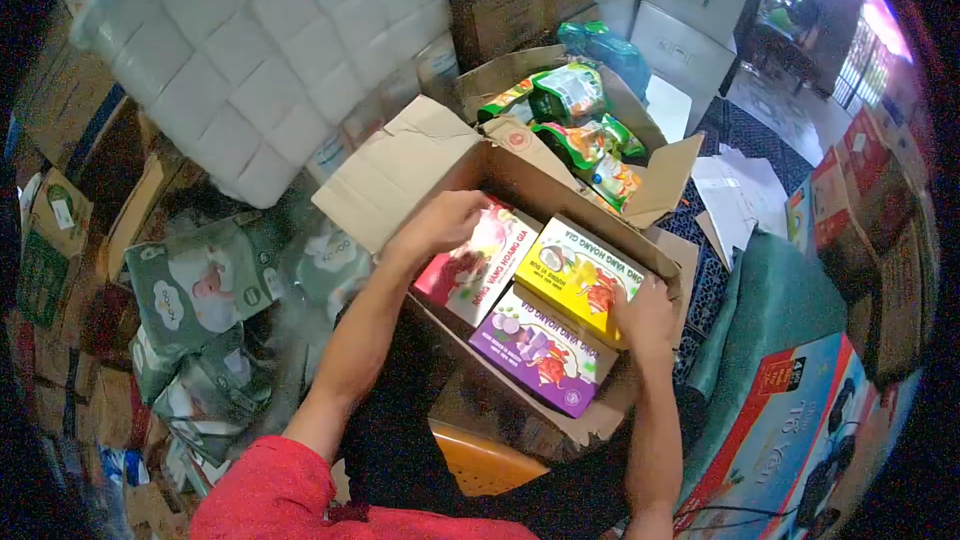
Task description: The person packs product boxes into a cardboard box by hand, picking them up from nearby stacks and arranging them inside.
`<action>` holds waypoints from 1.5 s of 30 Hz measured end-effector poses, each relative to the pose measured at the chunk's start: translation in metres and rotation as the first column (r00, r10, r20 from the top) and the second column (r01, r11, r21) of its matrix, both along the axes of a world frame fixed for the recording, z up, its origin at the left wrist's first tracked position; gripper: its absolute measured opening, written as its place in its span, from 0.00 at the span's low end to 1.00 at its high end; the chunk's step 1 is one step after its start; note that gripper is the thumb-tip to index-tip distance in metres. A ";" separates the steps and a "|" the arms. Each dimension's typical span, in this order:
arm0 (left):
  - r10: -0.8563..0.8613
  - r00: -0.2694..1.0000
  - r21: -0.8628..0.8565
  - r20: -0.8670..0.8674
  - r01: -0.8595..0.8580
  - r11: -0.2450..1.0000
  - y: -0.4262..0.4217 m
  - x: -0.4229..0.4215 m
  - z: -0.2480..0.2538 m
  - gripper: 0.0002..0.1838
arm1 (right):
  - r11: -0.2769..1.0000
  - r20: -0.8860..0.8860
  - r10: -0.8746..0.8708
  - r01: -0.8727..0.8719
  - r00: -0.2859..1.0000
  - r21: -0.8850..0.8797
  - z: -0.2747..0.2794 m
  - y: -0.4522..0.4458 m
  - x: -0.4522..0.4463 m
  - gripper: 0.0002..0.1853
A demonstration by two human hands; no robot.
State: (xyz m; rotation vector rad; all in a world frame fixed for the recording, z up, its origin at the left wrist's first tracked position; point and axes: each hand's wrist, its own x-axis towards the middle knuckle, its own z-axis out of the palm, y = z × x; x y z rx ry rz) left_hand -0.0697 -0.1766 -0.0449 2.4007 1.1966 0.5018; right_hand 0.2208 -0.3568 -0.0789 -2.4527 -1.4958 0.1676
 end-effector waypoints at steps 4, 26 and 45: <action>0.073 0.997 -0.052 -0.017 -0.074 0.996 0.007 -0.016 -0.006 0.15 | 0.996 -0.122 -0.081 0.075 0.989 -0.056 0.027 -0.001 0.016 0.29; -0.035 0.995 -0.317 0.094 0.063 0.946 -0.058 0.082 -0.039 0.35 | 0.978 -0.140 -0.132 0.106 0.981 -0.182 0.011 0.000 0.011 0.30; 0.241 0.848 -0.472 0.473 0.012 0.882 -0.070 0.047 0.022 0.18 | 0.984 -0.539 0.067 0.034 0.839 0.175 -0.018 -0.007 -0.013 0.46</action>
